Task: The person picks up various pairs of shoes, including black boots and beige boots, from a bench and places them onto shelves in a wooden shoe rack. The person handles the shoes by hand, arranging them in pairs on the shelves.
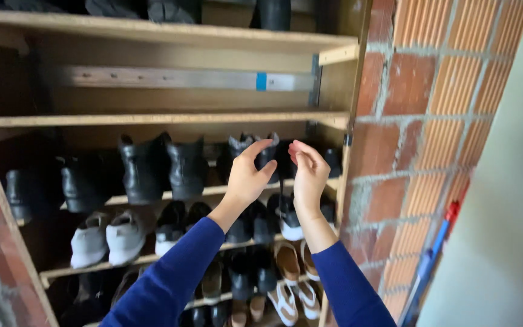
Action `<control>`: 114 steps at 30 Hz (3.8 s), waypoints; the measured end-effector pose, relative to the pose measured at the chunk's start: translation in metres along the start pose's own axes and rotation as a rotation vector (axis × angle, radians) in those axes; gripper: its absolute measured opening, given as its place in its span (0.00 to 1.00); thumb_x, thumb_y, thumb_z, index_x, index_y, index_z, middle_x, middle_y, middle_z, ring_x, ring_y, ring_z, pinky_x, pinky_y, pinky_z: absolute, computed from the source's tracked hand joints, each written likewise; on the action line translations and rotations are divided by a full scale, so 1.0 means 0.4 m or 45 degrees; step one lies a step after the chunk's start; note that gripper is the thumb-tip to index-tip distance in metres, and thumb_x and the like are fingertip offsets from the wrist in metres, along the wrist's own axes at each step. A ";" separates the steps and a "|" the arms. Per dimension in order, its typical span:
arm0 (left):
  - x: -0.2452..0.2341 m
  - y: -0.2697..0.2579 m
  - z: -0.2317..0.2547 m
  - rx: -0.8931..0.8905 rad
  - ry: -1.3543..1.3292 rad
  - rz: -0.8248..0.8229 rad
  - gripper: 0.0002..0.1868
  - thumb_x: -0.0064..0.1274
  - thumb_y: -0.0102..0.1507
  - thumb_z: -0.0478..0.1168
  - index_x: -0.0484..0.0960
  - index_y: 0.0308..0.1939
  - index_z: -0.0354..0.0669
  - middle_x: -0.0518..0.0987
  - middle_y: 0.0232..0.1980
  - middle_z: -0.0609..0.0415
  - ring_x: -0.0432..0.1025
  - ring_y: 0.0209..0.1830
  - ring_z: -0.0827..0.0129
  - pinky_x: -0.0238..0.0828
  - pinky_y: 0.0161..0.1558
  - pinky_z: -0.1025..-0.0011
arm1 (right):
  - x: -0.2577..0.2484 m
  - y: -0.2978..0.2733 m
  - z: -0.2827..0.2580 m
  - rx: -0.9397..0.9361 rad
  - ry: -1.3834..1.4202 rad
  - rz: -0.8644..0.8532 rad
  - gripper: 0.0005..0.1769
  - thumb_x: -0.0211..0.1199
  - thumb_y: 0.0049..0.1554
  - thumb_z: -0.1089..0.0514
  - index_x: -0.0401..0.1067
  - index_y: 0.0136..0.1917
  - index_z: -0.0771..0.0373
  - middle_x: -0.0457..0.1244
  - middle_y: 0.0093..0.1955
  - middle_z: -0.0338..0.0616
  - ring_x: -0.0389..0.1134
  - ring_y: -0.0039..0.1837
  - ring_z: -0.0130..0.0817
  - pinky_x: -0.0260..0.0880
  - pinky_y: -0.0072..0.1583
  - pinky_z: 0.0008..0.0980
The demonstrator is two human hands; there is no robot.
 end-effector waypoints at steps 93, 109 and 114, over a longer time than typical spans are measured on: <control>1.011 -1.393 -0.308 -0.741 0.233 -1.259 0.17 0.54 0.66 0.50 0.85 0.50 0.43 0.86 0.40 0.47 0.81 0.43 0.46 0.78 0.46 0.51 | -1.259 -1.476 0.248 1.239 -1.182 0.449 0.48 0.74 0.46 0.61 0.58 0.77 0.65 0.56 0.74 0.68 0.54 0.75 0.67 0.53 0.76 0.58; 0.947 -1.238 -0.133 -0.728 -0.072 -0.986 0.25 0.58 0.62 0.45 0.76 0.64 0.50 0.86 0.44 0.40 0.80 0.48 0.48 0.79 0.51 0.53 | -1.295 -1.431 0.244 0.910 -1.410 0.367 0.52 0.76 0.42 0.55 0.59 0.77 0.63 0.63 0.65 0.61 0.65 0.65 0.59 0.62 0.67 0.51; 0.876 -1.286 -0.109 -0.873 -0.377 -0.758 0.37 0.58 0.63 0.36 0.61 0.75 0.37 0.76 0.61 0.28 0.72 0.61 0.36 0.73 0.59 0.45 | -1.210 -1.331 0.186 1.078 -1.214 0.501 0.53 0.78 0.37 0.51 0.64 0.75 0.50 0.66 0.61 0.54 0.68 0.64 0.51 0.64 0.64 0.45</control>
Point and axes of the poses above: each hand's wrist, its own y-axis towards the middle knuckle, its own x-axis out of the palm, z = x × y, the point moved 2 cm from there along y, towards the middle knuckle
